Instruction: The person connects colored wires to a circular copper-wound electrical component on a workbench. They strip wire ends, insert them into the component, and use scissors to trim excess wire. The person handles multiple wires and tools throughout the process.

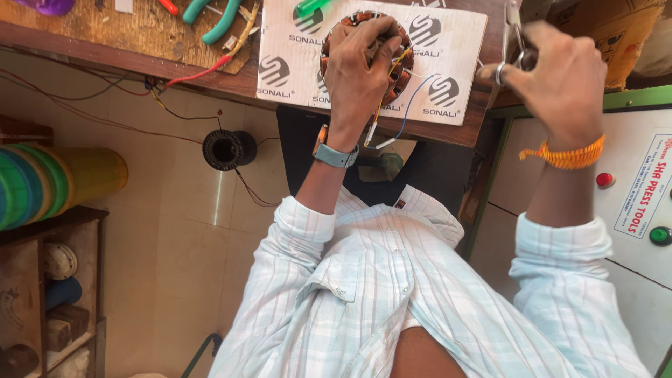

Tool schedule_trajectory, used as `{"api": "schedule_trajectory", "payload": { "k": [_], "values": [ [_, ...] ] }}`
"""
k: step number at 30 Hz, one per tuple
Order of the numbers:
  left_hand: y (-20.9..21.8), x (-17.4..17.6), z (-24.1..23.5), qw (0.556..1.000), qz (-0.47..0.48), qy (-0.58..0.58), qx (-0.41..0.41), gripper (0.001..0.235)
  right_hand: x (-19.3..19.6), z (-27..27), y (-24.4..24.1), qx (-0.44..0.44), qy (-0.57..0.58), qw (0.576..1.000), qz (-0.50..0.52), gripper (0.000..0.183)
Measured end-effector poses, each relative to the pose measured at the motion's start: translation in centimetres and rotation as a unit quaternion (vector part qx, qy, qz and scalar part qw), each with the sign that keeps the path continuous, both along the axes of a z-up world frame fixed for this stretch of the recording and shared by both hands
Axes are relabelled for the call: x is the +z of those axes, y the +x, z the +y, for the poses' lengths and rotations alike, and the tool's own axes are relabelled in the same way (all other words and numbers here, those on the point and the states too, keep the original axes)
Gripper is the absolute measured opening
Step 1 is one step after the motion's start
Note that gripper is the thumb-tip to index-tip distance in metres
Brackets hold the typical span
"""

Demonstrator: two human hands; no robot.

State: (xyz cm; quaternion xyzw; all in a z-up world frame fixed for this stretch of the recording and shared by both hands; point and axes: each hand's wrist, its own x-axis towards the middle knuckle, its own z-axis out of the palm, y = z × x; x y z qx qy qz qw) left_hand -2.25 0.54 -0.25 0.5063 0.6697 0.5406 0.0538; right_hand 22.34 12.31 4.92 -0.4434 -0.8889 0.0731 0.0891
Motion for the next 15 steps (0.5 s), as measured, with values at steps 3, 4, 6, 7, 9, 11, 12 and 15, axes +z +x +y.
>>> {"api": "schedule_trajectory", "payload": {
  "k": [3, 4, 6, 7, 9, 11, 12, 15],
  "values": [
    [-0.3, -0.4, 0.2, 1.000, 0.011, -0.009, -0.002, 0.016, -0.2, 1.5, -1.1, 0.060, 0.062, 0.994, -0.066, 0.069],
    [-0.2, -0.4, 0.3, 1.000, 0.009, -0.012, -0.004, 0.016, -0.3, 2.1, -1.4, 0.082, 0.091, 0.988, -0.095, 0.063],
    [-0.1, 0.0, 0.4, 1.000, 0.018, -0.011, 0.003, 0.011, -0.2, 3.4, -2.3, 0.128, 0.150, 0.968, -0.154, 0.053],
    [0.0, 0.4, 0.4, 1.000, 0.023, -0.009, 0.008, 0.008, -0.1, 4.0, -2.7, 0.126, 0.068, 0.973, -0.183, 0.049],
    [0.0, 1.3, -0.5, 0.998, -0.024, 0.062, -0.018, 0.010, 0.4, 5.5, -3.4, 0.121, -0.093, 0.959, -0.240, 0.043],
    [0.1, 2.0, -2.6, 0.995, -0.021, 0.100, -0.001, 0.010, 1.0, 6.4, -3.7, 0.097, -0.181, 0.951, -0.230, 0.035],
    [-0.1, 2.2, -4.5, 0.995, 0.004, 0.096, 0.028, 0.010, 1.2, 6.6, -3.8, 0.085, -0.228, 0.944, -0.223, 0.033],
    [-0.8, 1.3, -9.6, 0.998, -0.030, 0.008, 0.050, 0.008, 1.3, 6.5, -3.3, 0.057, -0.280, 0.932, -0.224, 0.030]
  ]
}}
